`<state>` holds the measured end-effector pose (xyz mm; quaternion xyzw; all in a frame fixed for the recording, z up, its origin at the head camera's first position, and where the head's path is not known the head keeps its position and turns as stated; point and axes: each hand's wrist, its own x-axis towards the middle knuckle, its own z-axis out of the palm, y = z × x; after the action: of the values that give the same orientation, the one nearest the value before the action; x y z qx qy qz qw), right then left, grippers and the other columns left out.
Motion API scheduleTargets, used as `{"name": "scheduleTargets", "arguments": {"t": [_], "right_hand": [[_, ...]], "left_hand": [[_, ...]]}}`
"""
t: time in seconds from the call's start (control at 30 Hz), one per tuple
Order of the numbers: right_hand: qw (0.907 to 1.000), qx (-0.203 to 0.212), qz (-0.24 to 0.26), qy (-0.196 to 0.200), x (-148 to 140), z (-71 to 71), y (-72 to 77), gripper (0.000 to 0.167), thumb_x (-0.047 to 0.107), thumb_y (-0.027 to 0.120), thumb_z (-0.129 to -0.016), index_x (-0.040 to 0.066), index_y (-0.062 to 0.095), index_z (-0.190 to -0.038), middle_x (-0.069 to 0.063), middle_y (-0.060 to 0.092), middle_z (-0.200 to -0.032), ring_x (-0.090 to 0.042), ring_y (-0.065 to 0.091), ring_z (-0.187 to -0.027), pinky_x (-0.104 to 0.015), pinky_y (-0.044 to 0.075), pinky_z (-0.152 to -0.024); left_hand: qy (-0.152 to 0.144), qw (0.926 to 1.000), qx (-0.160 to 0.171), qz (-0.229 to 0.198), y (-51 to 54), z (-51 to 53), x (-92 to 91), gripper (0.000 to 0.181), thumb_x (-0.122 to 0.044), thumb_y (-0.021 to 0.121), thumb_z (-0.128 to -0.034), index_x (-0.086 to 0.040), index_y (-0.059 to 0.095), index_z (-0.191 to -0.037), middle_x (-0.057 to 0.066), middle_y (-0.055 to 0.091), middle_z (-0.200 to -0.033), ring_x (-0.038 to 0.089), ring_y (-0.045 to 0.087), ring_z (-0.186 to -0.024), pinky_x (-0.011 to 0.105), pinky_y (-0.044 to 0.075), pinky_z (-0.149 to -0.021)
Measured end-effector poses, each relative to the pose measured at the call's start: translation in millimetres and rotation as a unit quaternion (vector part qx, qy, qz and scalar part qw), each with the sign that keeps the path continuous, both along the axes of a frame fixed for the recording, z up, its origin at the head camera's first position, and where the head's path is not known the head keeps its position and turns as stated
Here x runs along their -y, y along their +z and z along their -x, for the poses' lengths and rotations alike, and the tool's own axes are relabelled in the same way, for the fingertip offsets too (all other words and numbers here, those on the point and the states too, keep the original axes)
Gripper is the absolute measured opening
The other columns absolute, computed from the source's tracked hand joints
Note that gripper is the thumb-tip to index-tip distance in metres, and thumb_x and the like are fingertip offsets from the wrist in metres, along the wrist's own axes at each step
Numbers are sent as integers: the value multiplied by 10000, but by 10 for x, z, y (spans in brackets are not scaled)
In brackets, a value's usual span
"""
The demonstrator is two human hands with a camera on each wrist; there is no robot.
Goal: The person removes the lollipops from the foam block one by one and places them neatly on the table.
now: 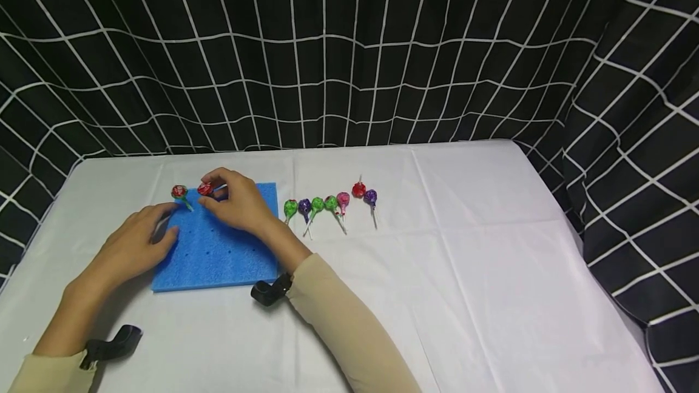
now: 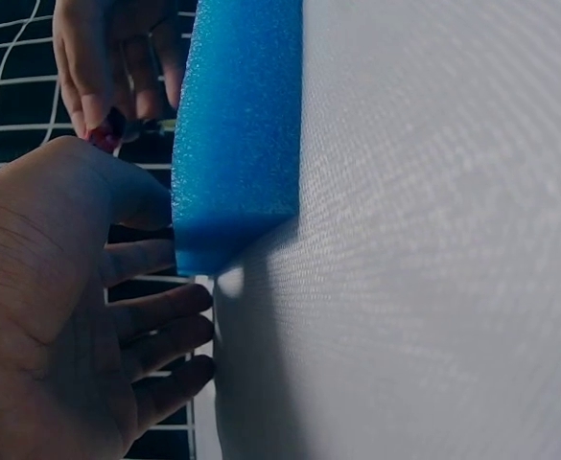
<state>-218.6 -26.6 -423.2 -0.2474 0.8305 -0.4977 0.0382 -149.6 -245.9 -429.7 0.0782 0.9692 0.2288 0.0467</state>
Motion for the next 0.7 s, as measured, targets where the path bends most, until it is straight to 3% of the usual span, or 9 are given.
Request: {"name": "scheduleTargets", "arguments": {"t": [0.43,0.7], "right_hand": [[9994,25,219,-283,91,-44,-64,346,106,735,-988,60,649,-1320,-140,729,-1280,-263,745,-1140,-138,596,-884],[9967,180,658,-441,99,-38,-107,312,84,743,-978,25,661,-1274,-172,726,-1241,-275,760,-1070,-140,600,-858]], "left_hand": [[-67,10000,1,21,-10,-4,10,603,-277,533,-1067,3,404,-1586,304,449,-1606,533,404,-1480,737,358,-1182],[-78,10000,-4,40,2,4,13,600,-275,536,-1068,7,410,-1581,312,448,-1604,536,406,-1477,738,355,-1184]]}}
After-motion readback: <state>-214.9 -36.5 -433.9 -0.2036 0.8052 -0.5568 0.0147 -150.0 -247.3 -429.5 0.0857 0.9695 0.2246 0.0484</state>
